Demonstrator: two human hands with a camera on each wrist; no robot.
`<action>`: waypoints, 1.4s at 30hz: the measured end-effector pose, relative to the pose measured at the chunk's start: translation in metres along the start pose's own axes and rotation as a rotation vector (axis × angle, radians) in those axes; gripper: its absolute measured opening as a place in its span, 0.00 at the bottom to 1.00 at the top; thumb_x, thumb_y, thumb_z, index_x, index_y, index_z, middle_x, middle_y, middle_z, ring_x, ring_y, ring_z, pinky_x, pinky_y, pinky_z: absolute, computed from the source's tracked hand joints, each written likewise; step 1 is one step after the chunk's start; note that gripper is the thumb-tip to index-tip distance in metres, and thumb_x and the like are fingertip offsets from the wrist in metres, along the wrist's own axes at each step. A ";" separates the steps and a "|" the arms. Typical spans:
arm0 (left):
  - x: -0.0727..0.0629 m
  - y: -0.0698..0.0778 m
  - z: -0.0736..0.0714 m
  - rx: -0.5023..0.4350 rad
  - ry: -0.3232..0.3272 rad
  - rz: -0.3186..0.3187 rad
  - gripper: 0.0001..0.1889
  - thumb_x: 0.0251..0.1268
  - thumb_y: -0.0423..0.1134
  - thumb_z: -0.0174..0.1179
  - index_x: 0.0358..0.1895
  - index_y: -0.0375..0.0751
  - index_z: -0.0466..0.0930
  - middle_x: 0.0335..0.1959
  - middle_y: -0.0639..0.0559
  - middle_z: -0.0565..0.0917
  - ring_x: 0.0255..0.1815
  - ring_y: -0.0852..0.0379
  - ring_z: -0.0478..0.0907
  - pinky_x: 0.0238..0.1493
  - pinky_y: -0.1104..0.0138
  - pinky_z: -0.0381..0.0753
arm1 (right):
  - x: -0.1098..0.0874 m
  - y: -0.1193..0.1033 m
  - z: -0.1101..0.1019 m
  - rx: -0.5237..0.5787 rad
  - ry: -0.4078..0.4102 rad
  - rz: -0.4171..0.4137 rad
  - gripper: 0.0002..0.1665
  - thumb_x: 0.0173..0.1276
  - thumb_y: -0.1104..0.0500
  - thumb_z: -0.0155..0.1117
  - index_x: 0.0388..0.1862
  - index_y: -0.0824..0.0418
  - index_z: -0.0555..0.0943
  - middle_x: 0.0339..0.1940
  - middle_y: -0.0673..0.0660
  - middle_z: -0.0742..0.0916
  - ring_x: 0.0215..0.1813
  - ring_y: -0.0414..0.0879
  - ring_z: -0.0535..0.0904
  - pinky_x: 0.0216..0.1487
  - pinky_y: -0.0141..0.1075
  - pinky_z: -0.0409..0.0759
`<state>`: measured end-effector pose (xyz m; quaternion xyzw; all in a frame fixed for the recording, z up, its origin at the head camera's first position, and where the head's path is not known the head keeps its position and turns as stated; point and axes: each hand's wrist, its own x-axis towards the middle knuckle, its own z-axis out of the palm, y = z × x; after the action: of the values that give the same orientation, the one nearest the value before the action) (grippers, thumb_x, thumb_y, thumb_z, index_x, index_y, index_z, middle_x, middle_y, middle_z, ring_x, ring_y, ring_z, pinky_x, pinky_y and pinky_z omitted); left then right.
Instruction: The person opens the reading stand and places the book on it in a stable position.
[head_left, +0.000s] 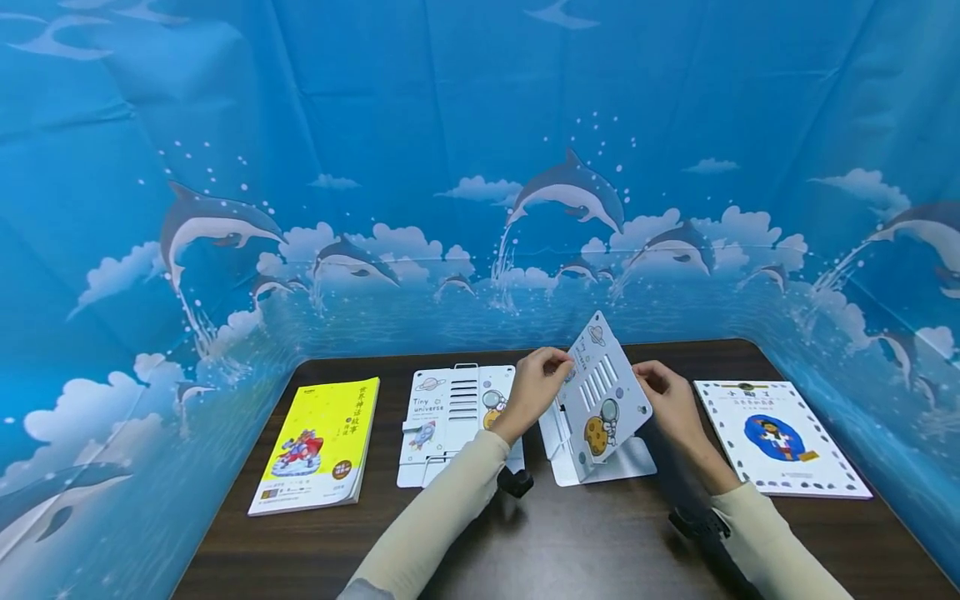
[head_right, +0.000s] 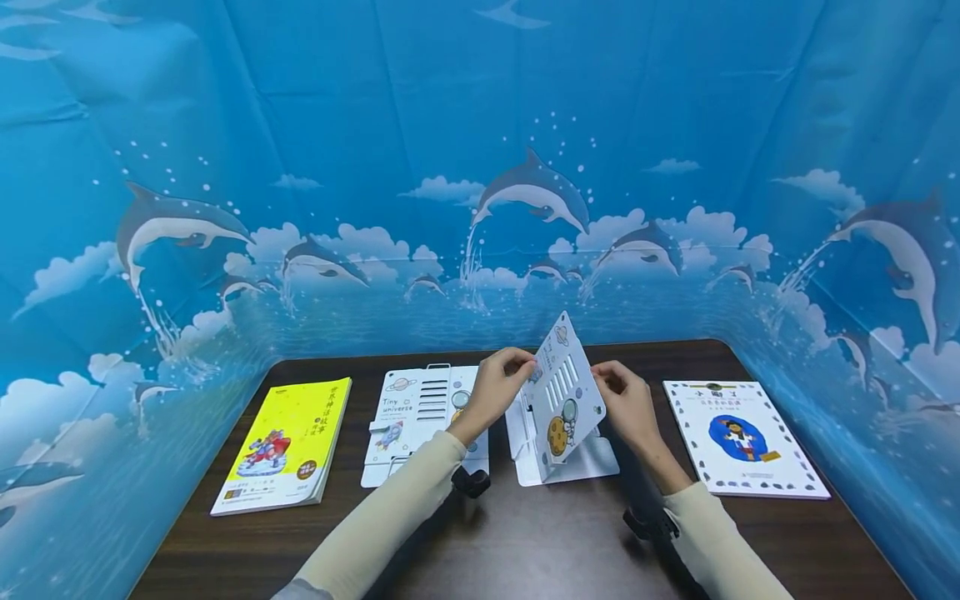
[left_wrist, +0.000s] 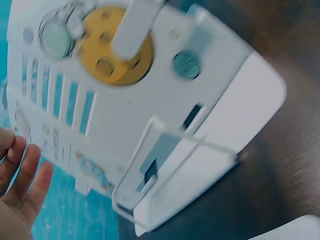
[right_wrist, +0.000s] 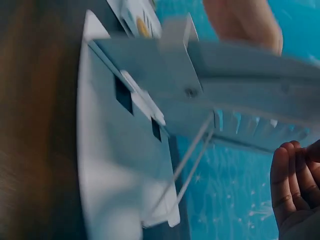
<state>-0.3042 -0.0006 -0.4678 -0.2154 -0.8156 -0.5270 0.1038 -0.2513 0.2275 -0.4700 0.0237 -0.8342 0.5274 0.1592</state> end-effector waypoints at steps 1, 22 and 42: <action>0.004 -0.001 -0.001 0.000 0.002 -0.015 0.10 0.80 0.39 0.62 0.52 0.37 0.88 0.46 0.48 0.89 0.43 0.59 0.85 0.46 0.70 0.85 | -0.007 -0.001 -0.001 0.009 -0.005 0.003 0.13 0.82 0.60 0.61 0.53 0.69 0.83 0.41 0.62 0.87 0.35 0.36 0.78 0.35 0.28 0.78; 0.039 0.003 0.014 0.002 -0.227 -0.272 0.27 0.86 0.44 0.53 0.82 0.46 0.66 0.79 0.46 0.72 0.80 0.47 0.71 0.77 0.51 0.74 | -0.081 -0.003 0.008 0.115 -0.169 0.039 0.29 0.74 0.64 0.71 0.68 0.69 0.71 0.49 0.67 0.87 0.38 0.43 0.88 0.41 0.38 0.91; 0.039 -0.007 0.006 0.068 -0.104 -0.270 0.20 0.82 0.30 0.53 0.72 0.40 0.75 0.64 0.45 0.81 0.65 0.50 0.80 0.66 0.57 0.82 | -0.069 0.010 -0.006 -0.065 0.084 0.045 0.11 0.75 0.67 0.68 0.52 0.70 0.80 0.43 0.68 0.89 0.35 0.42 0.86 0.34 0.26 0.83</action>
<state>-0.3417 0.0119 -0.4604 -0.1272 -0.8588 -0.4963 -0.0030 -0.1868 0.2285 -0.4964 -0.0222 -0.8438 0.5041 0.1826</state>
